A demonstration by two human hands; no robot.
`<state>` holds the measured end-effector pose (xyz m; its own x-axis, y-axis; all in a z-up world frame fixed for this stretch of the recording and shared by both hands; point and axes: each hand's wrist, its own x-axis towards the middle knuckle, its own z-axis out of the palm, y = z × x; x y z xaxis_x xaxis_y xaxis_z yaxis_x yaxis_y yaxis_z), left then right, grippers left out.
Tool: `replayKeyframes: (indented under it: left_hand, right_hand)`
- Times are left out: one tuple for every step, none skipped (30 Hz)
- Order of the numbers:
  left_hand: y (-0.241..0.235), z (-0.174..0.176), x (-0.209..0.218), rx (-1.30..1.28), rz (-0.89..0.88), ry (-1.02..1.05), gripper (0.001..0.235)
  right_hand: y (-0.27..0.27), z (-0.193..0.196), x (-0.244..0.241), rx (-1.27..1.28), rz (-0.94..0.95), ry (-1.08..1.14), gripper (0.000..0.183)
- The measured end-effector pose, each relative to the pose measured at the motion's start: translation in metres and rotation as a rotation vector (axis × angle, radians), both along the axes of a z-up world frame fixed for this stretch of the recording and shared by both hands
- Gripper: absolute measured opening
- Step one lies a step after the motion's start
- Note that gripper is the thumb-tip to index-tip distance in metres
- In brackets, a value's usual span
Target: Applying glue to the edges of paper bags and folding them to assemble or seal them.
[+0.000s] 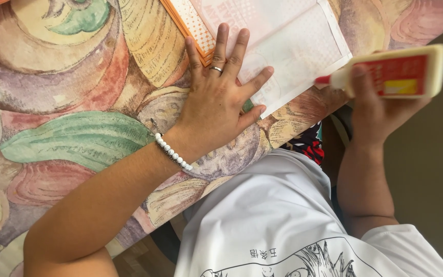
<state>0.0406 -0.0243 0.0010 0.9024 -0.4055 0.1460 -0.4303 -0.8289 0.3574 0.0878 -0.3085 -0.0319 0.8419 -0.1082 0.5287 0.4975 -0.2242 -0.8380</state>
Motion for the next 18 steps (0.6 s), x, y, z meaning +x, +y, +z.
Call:
replayKeyframes:
  left_hand:
    - [0.0, 0.0, 0.0, 0.002, -0.001, -0.001, 0.058]
    - [0.0, 0.0, 0.0, 0.004, 0.0, -0.004, 0.058]
    - [0.001, 0.001, 0.0, 0.004, 0.002, -0.006, 0.058]
    - [0.0, 0.001, 0.0, -0.006, 0.002, -0.007, 0.058]
    - [0.0, 0.001, 0.0, -0.015, 0.002, -0.008, 0.058]
    - [0.0, 0.001, 0.0, -0.016, 0.001, -0.009, 0.058]
    - [0.0, 0.002, 0.0, -0.003, 0.003, -0.01, 0.057]
    - [0.0, 0.003, 0.0, 0.01, 0.003, -0.01, 0.057]
    - [0.0, 0.003, 0.0, 0.009, 0.002, -0.01, 0.057]
    - [0.0, 0.003, 0.0, 0.006, 0.004, -0.004, 0.058]
    - [0.0, 0.003, 0.0, 0.003, 0.005, 0.001, 0.058]
    - [0.0, 0.003, 0.0, 0.004, 0.002, 0.003, 0.058]
    - [0.0, 0.003, 0.0, 0.004, 0.002, 0.012, 0.058]
    - [0.0, 0.003, 0.001, 0.003, 0.003, 0.019, 0.058]
    - [0.0, 0.002, 0.001, 0.003, 0.0, 0.019, 0.058]
    - [0.0, 0.002, 0.001, -0.001, 0.002, 0.023, 0.058]
    - [0.0, 0.002, 0.001, -0.004, 0.003, 0.026, 0.058]
    - [0.0, 0.002, 0.001, -0.004, 0.003, 0.025, 0.058]
  right_hand:
    - [-0.01, -0.003, 0.008, -0.051, -0.065, -0.069, 0.034]
    - [-0.019, -0.005, 0.016, -0.102, -0.127, -0.141, 0.035]
    - [-0.023, -0.009, 0.018, -0.102, -0.126, -0.142, 0.035]
    - [-0.028, -0.012, 0.019, -0.061, -0.114, -0.095, 0.042]
    - [-0.032, -0.015, 0.021, -0.02, -0.103, -0.047, 0.049]
    - [-0.026, -0.016, 0.018, -0.021, -0.103, -0.047, 0.049]
    - [-0.019, -0.017, 0.016, 0.034, -0.058, -0.03, 0.046]
    - [-0.013, -0.017, 0.013, 0.088, -0.013, -0.013, 0.043]
    - [-0.008, -0.011, 0.009, 0.087, -0.014, -0.013, 0.043]
    - [-0.003, -0.004, 0.004, 0.065, -0.02, 0.072, 0.036]
    - [0.002, 0.002, -0.001, 0.043, -0.026, 0.157, 0.032]
    - [-0.004, 0.001, 0.005, 0.043, -0.029, 0.159, 0.032]
    - [-0.011, 0.0, 0.011, 0.013, -0.061, 0.093, 0.029]
    - [-0.017, 0.0, 0.018, -0.02, -0.092, 0.025, 0.027]
    - [-0.024, -0.005, 0.022, -0.02, -0.095, 0.025, 0.027]
    - [-0.031, -0.009, 0.027, 0.018, -0.116, 0.04, 0.034]
    - [-0.038, -0.013, 0.033, 0.057, -0.136, 0.054, 0.043]
    - [-0.03, -0.006, 0.03, 0.058, -0.136, 0.053, 0.043]
